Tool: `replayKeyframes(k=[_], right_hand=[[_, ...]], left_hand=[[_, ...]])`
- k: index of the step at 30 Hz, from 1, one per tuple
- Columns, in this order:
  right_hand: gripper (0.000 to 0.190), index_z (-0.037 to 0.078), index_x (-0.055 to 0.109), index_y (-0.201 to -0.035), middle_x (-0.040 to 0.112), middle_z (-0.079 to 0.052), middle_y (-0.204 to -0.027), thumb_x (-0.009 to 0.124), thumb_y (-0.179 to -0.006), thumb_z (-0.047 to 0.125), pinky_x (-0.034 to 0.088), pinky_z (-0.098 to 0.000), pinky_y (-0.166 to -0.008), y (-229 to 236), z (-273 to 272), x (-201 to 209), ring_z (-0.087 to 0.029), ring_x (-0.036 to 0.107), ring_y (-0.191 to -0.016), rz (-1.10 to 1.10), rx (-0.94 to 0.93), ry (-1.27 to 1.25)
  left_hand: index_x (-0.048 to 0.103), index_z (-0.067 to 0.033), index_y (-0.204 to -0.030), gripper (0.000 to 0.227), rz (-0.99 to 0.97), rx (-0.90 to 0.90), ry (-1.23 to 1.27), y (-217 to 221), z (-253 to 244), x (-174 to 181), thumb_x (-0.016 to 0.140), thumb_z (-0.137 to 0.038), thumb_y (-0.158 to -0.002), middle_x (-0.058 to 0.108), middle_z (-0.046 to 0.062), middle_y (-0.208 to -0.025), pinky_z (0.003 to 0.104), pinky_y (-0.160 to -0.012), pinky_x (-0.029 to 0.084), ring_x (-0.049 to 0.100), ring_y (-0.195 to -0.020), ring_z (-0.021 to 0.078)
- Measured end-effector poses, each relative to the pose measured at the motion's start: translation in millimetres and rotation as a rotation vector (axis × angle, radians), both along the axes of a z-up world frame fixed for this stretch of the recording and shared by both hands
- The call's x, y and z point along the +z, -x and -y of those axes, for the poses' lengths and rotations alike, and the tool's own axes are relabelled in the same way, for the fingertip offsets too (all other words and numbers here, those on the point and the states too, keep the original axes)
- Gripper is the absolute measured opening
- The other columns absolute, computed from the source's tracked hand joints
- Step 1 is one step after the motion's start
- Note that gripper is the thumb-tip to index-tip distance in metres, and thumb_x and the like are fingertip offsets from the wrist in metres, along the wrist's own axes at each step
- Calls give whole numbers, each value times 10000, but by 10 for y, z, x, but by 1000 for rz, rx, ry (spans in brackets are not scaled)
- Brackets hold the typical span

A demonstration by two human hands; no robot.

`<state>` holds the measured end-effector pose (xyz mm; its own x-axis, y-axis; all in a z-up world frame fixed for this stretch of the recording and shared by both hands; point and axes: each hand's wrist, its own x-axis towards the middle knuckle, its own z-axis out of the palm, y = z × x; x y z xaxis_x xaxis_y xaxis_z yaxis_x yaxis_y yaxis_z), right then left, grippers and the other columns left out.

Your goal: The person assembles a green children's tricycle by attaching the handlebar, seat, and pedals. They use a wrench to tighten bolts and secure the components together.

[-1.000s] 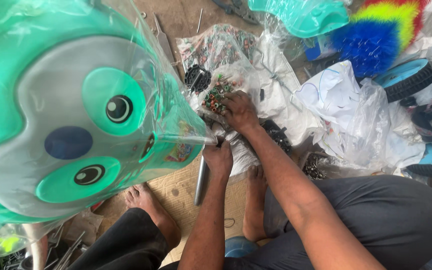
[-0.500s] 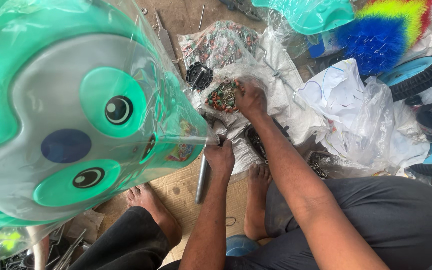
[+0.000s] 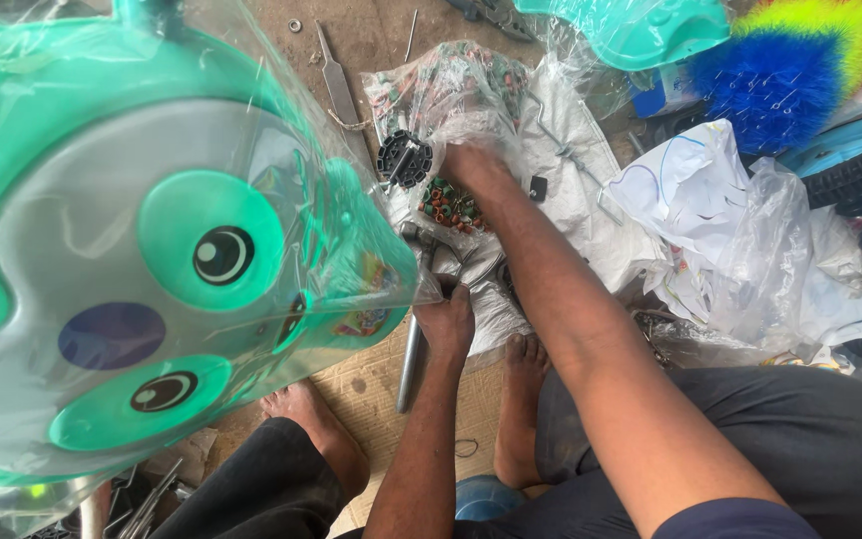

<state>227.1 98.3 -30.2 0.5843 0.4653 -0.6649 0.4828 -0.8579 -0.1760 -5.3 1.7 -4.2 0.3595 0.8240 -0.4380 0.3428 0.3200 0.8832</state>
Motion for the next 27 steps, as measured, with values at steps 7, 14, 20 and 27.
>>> replayKeyframes(k=[7,14,20,27], right_hand=[[584,73,656,-1315,629,-258,-1358,598,-734,53,542,-533,-794,354,695,154,-426,649,-1071,424,413,-616],[275,124,731,-1108,728,-197,-1082,568,-926,251,553,-486,-891,318,941,85,-380,708,-922,367,65,-421],[458,-12,693,-971,720,-227,-995,392,-1094,312,566,-526,-860,-83,609,-161,-359,684,-895,121,-232,-116],[297,-58,659,-1047,686,-247,-1069,534,-917,177,501,-462,-970,-315,494,-389,-339,668,-948,193,-75,-236]], left_hand=[[677,33,-862,138,37,-34,46,-42,-21,82,667,-68,-768,705,153,-756,385,-703,550,679,-699,245],[677,24,-868,142,40,-58,-39,34,23,89,667,-80,-772,705,146,-756,386,-705,545,681,-696,245],[680,27,-858,131,36,-64,-17,53,-16,133,657,-72,-777,702,142,-746,378,-707,541,676,-690,231],[672,39,-851,135,35,-20,14,16,-27,68,680,-71,-773,687,128,-750,381,-705,536,653,-689,225]])
